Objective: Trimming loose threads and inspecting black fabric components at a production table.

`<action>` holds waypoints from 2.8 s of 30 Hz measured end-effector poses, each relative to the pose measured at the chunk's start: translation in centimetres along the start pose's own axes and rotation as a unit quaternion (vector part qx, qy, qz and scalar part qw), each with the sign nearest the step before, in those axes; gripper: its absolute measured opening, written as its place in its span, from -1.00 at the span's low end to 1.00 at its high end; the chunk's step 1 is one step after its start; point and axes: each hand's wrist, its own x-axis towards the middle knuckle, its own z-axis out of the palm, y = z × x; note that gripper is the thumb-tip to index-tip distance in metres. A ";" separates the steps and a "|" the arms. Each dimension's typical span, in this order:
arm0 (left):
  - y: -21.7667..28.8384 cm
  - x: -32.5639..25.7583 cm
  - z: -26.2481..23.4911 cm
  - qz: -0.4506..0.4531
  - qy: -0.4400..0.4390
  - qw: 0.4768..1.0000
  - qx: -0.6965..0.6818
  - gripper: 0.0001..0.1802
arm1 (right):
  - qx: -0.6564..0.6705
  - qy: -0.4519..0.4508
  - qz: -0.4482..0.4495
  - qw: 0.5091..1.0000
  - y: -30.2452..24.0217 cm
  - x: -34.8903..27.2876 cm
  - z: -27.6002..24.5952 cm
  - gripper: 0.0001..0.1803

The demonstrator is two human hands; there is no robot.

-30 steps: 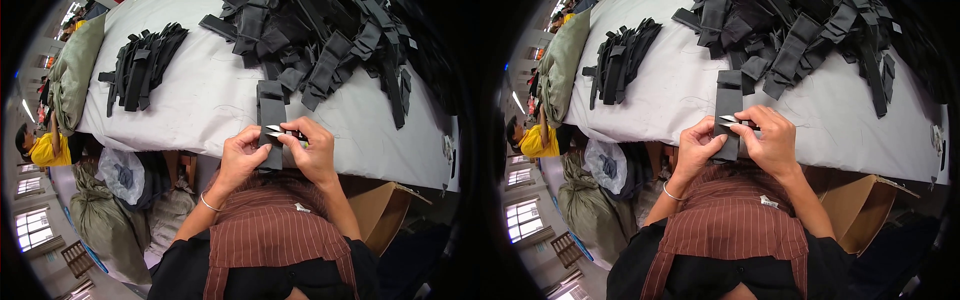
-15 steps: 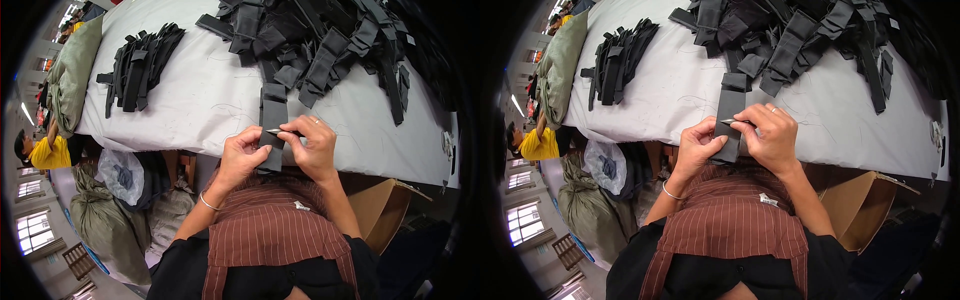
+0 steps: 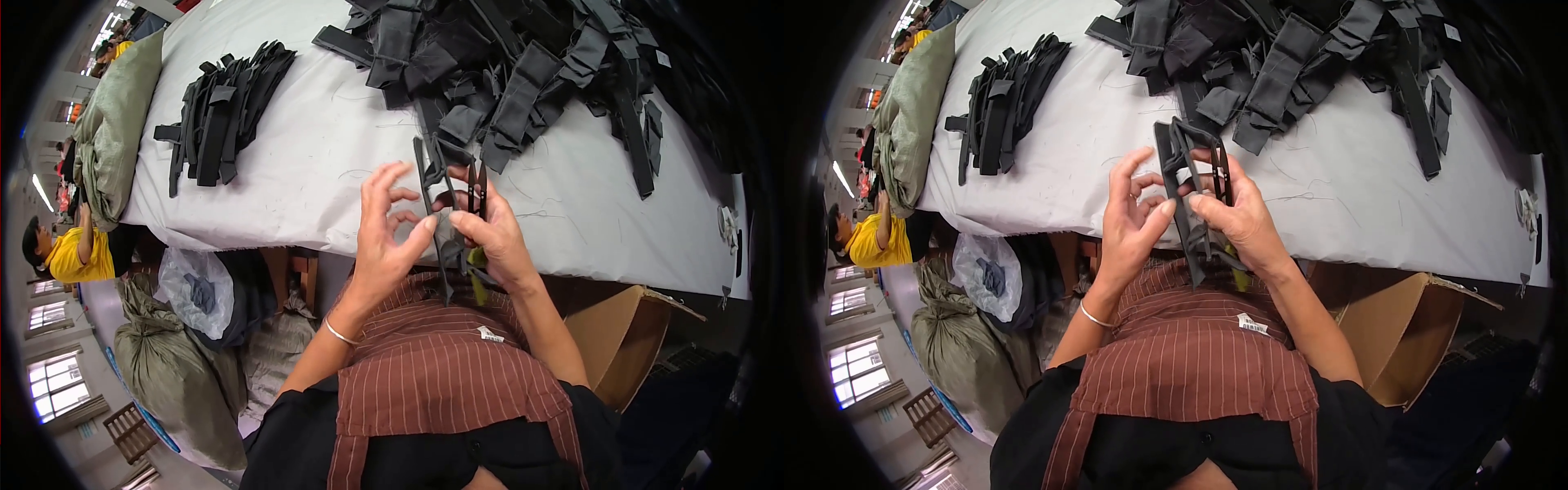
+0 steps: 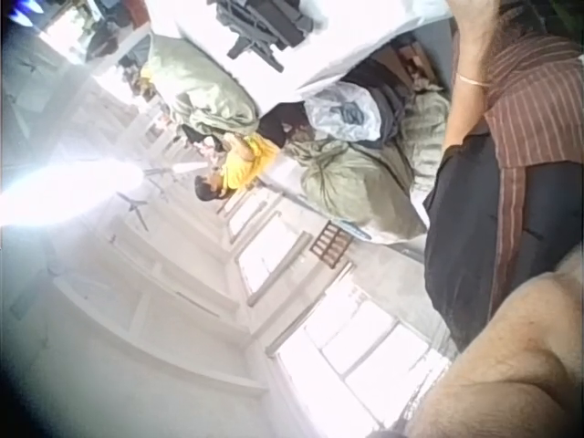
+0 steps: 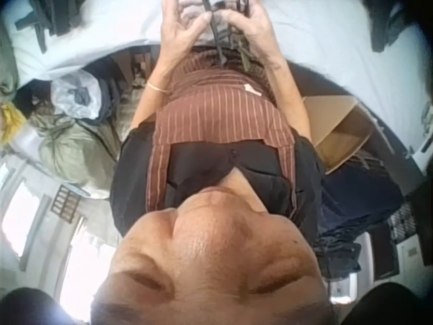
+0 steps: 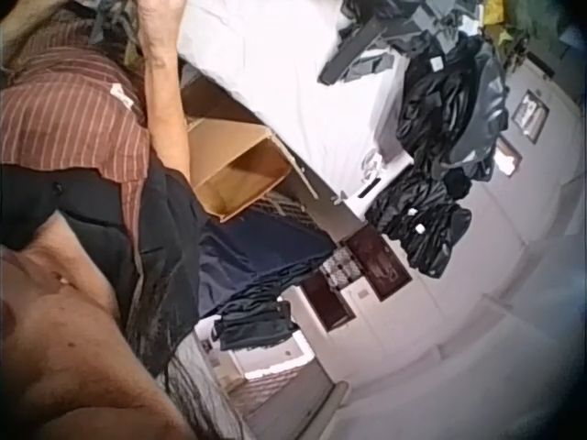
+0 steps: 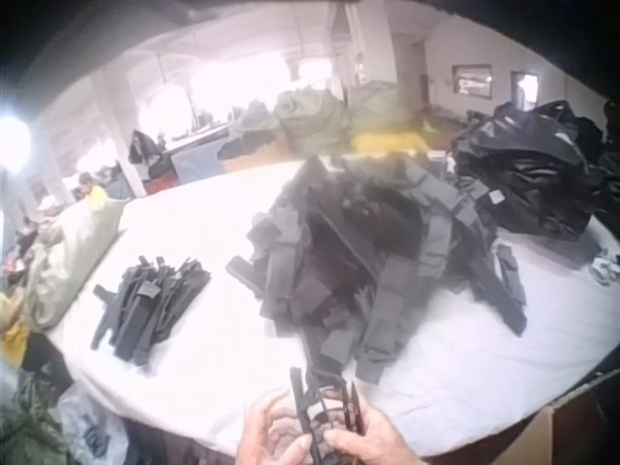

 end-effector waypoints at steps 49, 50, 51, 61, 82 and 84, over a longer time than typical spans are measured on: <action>-3.0 1.7 0.3 -0.178 -0.113 0.972 -0.107 -0.58 | -0.692 0.059 -0.265 0.669 0.2 -2.3 -3.4 -0.89; -2.9 1.6 0.3 -0.178 -0.115 0.971 -0.107 -0.57 | -0.683 0.064 -0.256 0.681 0.2 -2.3 -3.3 -0.90; -2.8 1.6 0.3 -0.178 -0.116 0.971 -0.108 -0.57 | -0.673 0.070 -0.248 0.694 0.1 -2.3 -3.2 -0.92; -2.4 1.4 -0.3 -0.190 -0.124 0.966 -0.122 -0.52 | -0.704 0.065 -0.212 0.675 0.6 -1.7 -1.1 -0.85; -2.5 1.2 -0.4 -0.219 -0.094 0.959 -0.150 -0.41 | -0.699 0.038 -0.226 0.677 1.0 -1.1 -1.0 -0.84; -1.3 2.0 -2.3 -0.267 -0.139 0.945 -0.132 -0.31 | -0.553 0.060 -0.144 0.819 -0.2 -1.8 -1.7 -0.85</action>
